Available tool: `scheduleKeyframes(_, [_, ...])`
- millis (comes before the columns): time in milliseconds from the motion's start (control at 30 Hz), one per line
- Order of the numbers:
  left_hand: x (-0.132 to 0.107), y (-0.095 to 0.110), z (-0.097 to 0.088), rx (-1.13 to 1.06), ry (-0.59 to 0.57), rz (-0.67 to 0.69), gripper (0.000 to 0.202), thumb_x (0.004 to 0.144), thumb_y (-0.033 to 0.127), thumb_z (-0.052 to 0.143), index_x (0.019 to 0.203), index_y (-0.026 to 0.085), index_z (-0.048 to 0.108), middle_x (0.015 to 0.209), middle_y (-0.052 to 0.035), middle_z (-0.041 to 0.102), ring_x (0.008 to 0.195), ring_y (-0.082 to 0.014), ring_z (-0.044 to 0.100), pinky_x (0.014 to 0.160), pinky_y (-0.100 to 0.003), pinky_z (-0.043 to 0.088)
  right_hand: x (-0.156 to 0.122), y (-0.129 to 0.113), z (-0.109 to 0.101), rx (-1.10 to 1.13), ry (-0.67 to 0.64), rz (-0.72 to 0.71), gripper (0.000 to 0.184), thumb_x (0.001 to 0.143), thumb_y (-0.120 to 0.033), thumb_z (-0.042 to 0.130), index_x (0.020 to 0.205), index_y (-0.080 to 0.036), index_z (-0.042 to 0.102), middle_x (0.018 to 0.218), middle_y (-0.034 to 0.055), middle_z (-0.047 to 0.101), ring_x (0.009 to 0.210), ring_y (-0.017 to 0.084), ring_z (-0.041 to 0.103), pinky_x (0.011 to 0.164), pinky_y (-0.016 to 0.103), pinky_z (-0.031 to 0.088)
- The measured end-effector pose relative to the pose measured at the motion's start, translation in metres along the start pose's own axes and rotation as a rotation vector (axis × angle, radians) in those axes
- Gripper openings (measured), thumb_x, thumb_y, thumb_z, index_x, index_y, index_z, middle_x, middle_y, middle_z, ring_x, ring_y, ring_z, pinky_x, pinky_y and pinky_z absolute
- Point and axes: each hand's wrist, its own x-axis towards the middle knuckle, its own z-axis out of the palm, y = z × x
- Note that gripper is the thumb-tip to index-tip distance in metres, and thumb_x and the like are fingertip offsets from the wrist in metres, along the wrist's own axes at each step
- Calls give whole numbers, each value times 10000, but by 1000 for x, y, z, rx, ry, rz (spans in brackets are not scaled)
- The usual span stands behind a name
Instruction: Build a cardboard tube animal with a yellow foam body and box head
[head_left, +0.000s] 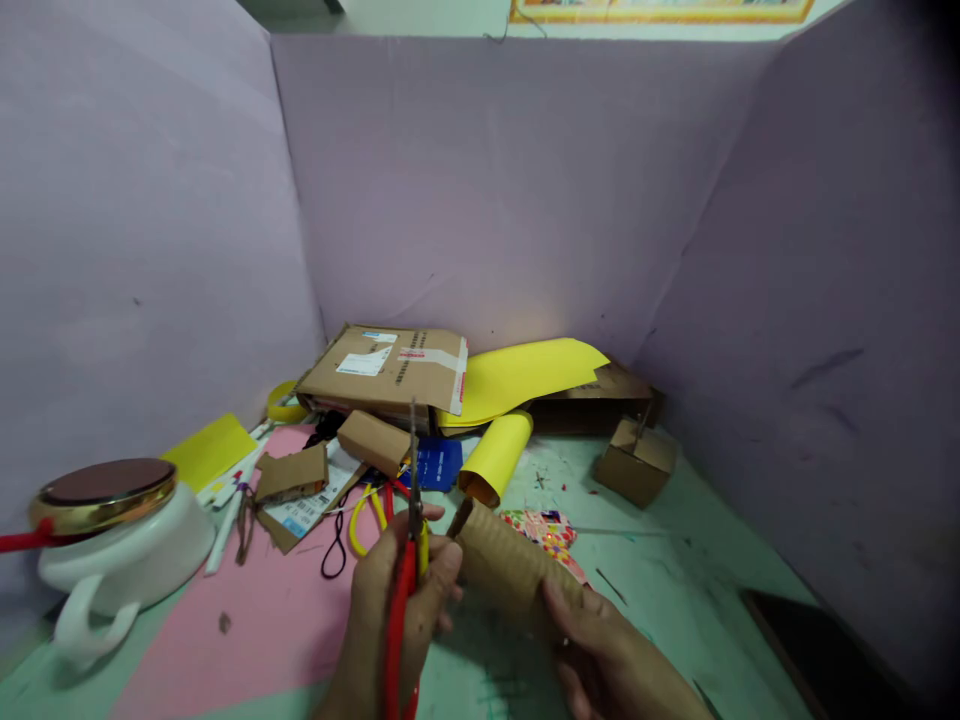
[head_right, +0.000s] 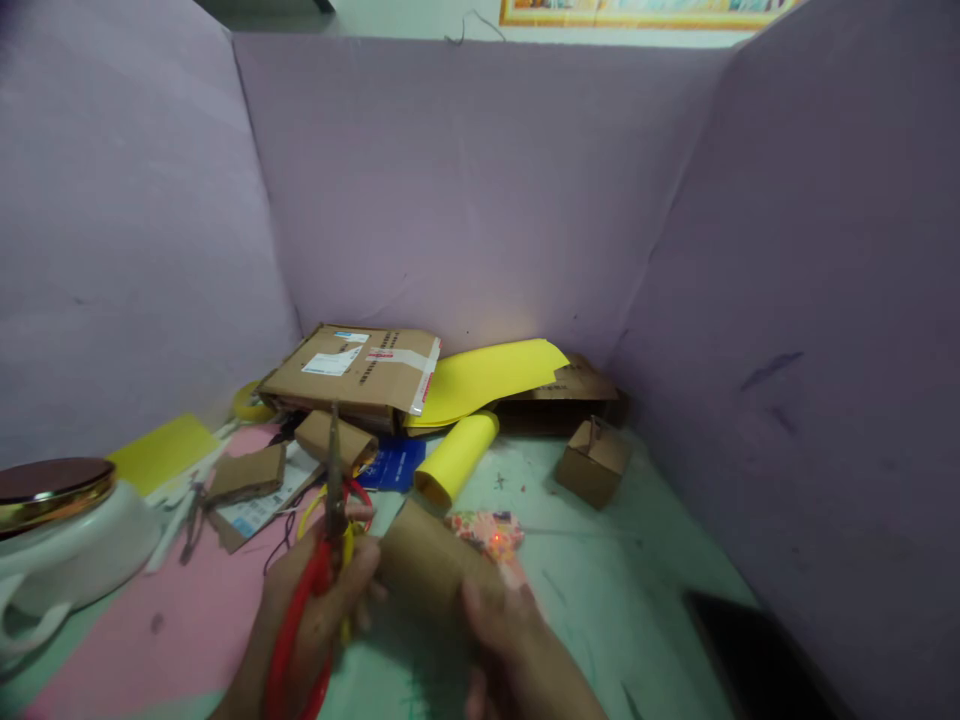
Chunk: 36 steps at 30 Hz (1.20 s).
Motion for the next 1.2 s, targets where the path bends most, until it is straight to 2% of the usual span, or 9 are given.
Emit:
scheduleKeyframes(167, [12,-8,-24,370,197,257,342,740,413,614,1044,260,651,646,4,639,546,-190,615,531,-270,496,3,-10,-5,217,93,-38,503,612,-489,822,944,-175,611,505,-62,590,257,3,419,239,63,265])
scheduleKeyframes(300, [17,-20,-27,496,114,350,360,769,349,536,1107,280,638,746,-18,683,604,-225,636,623,-329,521,4,-19,-13,320,72,-43,651,496,-449,889,1029,-200,611,400,-118,471,237,-6,306,235,64,257])
scheduleKeyframes(433, [17,-31,-23,609,42,487,396,805,267,424,1160,243,596,1065,-82,677,927,-253,645,801,-356,515,8,-17,-24,298,-30,-57,483,591,-487,835,919,-190,641,315,-124,369,237,22,320,253,80,300])
scheduleKeyframes(600, [19,-41,-29,763,-104,627,455,861,161,343,1253,300,527,1051,-54,691,863,-193,677,693,-250,535,10,-13,-24,302,-48,-87,439,629,-461,821,929,-196,638,432,-70,538,256,14,377,259,86,286])
scheduleKeyframes(700, [20,-49,-30,791,-138,617,535,837,68,313,1284,294,501,1025,-59,695,904,-201,676,692,-259,546,9,-12,-19,302,35,-158,524,576,-476,844,950,-181,626,519,-38,611,244,-15,340,247,78,226])
scheduleKeyframes(867, [17,-58,-31,873,-96,762,689,799,-19,301,1413,293,316,1162,-106,636,1084,-241,609,837,-342,529,14,-6,-20,260,25,-220,520,610,-488,816,957,-148,628,419,-68,514,232,2,327,250,92,192])
scheduleKeyframes(967, [20,-56,-35,957,-137,803,764,777,-32,299,1449,324,226,1087,-75,667,992,-233,644,804,-334,544,19,-3,-22,248,44,-243,562,588,-503,818,985,-153,627,510,-40,578,234,-22,275,240,95,135])
scheduleKeyframes(1067, [25,-56,-39,1044,-157,829,741,758,-16,342,1414,325,294,999,-43,685,866,-216,666,731,-308,556,18,-4,-22,217,48,-254,601,602,-519,801,1037,-143,628,577,-11,615,249,-36,254,244,92,138])
scheduleKeyframes(1200, [26,-54,-38,1167,-81,902,568,821,-7,308,1341,221,333,1031,-94,662,880,-228,651,776,-364,530,9,-11,-17,213,21,-216,560,640,-477,799,1058,-144,631,575,-15,618,274,-30,296,269,80,215])
